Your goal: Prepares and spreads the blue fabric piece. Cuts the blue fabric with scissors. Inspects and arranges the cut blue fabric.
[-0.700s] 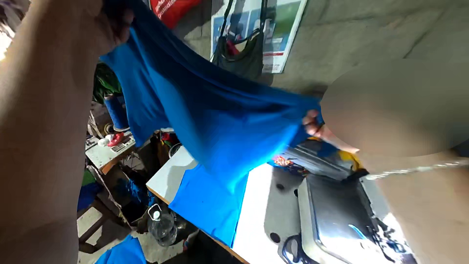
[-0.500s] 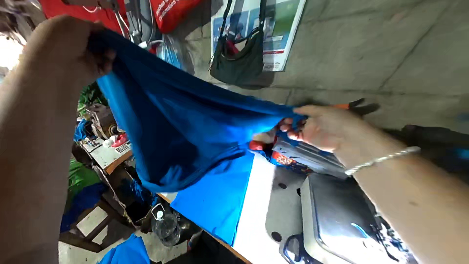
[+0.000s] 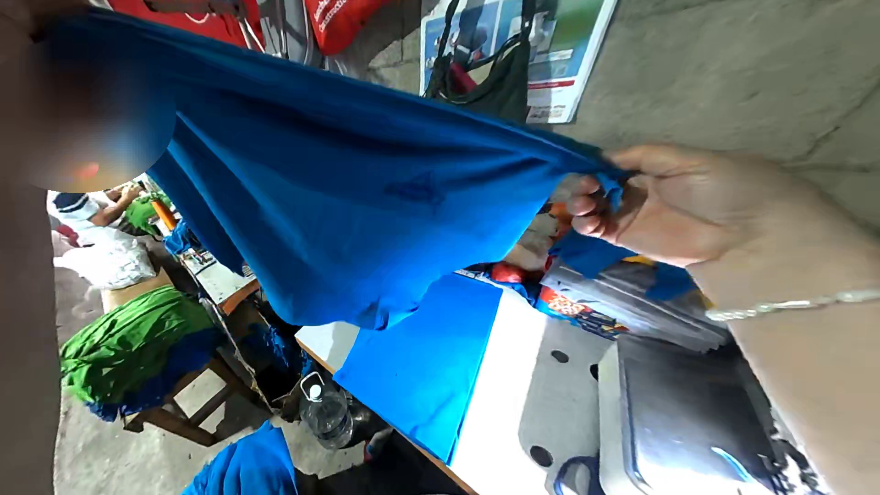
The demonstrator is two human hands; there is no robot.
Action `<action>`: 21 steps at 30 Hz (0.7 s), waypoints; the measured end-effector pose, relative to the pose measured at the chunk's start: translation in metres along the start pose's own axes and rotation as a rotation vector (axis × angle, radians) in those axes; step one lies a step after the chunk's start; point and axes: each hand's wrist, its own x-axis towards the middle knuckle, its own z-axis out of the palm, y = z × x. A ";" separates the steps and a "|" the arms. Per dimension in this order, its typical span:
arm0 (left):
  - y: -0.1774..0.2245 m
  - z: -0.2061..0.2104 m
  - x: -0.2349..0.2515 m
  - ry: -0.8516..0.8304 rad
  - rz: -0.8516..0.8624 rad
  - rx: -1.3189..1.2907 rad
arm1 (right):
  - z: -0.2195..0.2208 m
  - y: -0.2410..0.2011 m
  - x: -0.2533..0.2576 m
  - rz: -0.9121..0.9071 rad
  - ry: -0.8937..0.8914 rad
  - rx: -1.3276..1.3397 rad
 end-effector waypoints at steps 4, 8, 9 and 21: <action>-0.005 -0.013 0.013 -0.129 0.068 -0.009 | -0.004 0.002 0.010 0.063 -0.123 0.028; -0.018 0.002 0.013 -0.002 -0.027 0.015 | 0.001 0.000 0.024 0.048 -0.124 -0.052; -0.024 0.012 0.011 0.066 -0.112 0.046 | 0.006 0.006 0.034 0.069 -0.089 -0.059; -0.084 0.059 0.004 0.121 -0.347 -0.035 | -0.003 0.001 0.131 -0.014 0.153 -0.131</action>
